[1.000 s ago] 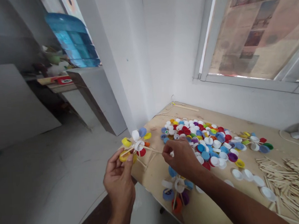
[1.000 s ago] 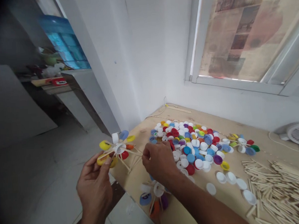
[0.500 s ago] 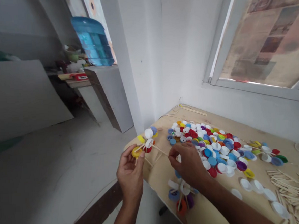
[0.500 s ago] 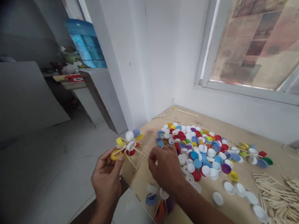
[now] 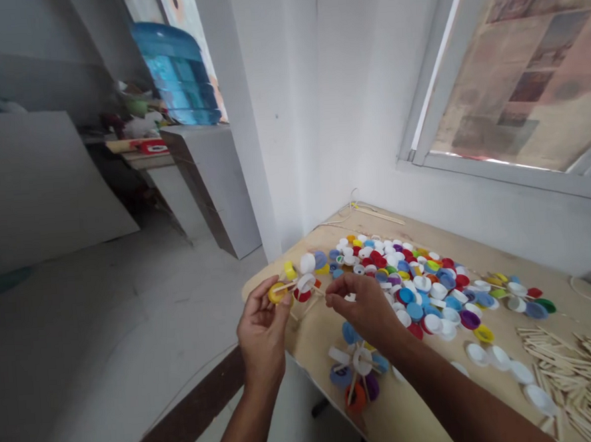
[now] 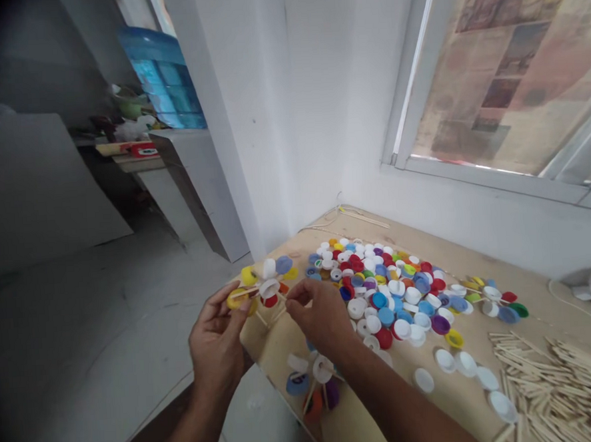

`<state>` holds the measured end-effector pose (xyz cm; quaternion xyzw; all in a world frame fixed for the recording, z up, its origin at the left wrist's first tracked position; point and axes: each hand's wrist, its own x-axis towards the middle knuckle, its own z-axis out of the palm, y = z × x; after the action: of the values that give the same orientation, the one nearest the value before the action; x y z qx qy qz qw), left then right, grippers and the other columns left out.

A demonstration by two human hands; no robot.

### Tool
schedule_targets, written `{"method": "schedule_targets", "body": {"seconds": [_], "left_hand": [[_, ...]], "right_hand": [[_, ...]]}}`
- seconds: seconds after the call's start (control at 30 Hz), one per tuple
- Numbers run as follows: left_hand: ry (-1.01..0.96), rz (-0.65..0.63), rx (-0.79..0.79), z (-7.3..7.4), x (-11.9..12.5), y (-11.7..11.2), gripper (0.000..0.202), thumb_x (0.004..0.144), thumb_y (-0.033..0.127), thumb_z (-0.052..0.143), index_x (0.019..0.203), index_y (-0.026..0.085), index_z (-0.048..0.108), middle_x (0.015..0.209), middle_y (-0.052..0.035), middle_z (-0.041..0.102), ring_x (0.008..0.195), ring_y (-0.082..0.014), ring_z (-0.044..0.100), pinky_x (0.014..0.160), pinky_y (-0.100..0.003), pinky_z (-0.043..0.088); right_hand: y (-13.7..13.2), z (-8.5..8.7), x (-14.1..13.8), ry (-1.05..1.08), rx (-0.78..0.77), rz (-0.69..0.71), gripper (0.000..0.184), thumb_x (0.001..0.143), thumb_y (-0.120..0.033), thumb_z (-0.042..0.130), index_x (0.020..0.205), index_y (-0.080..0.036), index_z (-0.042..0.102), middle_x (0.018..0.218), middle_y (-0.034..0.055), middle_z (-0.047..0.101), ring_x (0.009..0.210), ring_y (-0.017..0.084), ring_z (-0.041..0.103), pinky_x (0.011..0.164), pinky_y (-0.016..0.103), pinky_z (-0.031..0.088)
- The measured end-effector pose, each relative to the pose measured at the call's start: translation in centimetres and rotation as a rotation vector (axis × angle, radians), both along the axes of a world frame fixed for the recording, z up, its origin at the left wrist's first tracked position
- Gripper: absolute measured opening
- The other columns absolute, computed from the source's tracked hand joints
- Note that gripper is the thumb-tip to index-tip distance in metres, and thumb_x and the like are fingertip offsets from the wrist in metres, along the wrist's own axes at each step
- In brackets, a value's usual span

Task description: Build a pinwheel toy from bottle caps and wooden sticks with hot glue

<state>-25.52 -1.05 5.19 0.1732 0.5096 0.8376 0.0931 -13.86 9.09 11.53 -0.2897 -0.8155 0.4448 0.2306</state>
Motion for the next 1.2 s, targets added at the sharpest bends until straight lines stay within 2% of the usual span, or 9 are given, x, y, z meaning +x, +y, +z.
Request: {"method": "schedule_targets", "body": {"seconds": [0.2,0.57,0.73,1.2], "left_hand": [[0.032,-0.009,-0.023,-0.2,-1.0,0.7,0.049,0.063,0.039,0.081,0.105,0.019,0.064,0.108,-0.0098,0.070,0.105,-0.0236,0.064,0.093,-0.038,0.050],[-0.035,0.031,0.008,-2.0,-1.5,1.1,0.050,0.062,0.043,0.080,0.103,0.019,0.065,0.105,-0.0089,0.070,0.102,-0.0229,0.066,0.092,-0.036,0.050],[-0.069,0.032,0.029,-2.5,-2.0,1.1,0.047,0.063,0.041,0.080,0.102,0.020,0.065,0.105,-0.0076,0.070,0.103,-0.0227,0.065,0.093,-0.036,0.050],[-0.105,0.022,0.055,-2.7,-2.9,1.6,0.047,0.061,0.040,0.081,0.101,0.020,0.064,0.107,-0.0088,0.071,0.103,-0.0229,0.066,0.091,-0.036,0.051]], "right_hand": [[0.0,-0.6,-1.4,0.003,0.022,-0.013,0.007,0.071,-0.012,0.061,0.070,-0.018,0.064,0.065,-0.0011,0.066,0.064,0.012,0.062,0.063,0.023,0.046],[0.7,-2.1,-3.1,-0.075,0.145,-0.020,0.007,0.074,-0.014,0.060,0.071,-0.018,0.064,0.068,0.0002,0.068,0.067,0.014,0.063,0.068,0.026,0.047],[0.8,-2.3,-3.8,-0.121,0.184,-0.023,0.007,0.075,-0.016,0.060,0.071,-0.018,0.065,0.070,0.0011,0.069,0.067,0.015,0.064,0.067,0.027,0.046],[0.5,-2.0,-4.9,-0.185,0.273,-0.048,0.009,0.074,-0.015,0.059,0.069,-0.019,0.065,0.067,0.0011,0.069,0.066,0.015,0.063,0.065,0.026,0.044]]}}
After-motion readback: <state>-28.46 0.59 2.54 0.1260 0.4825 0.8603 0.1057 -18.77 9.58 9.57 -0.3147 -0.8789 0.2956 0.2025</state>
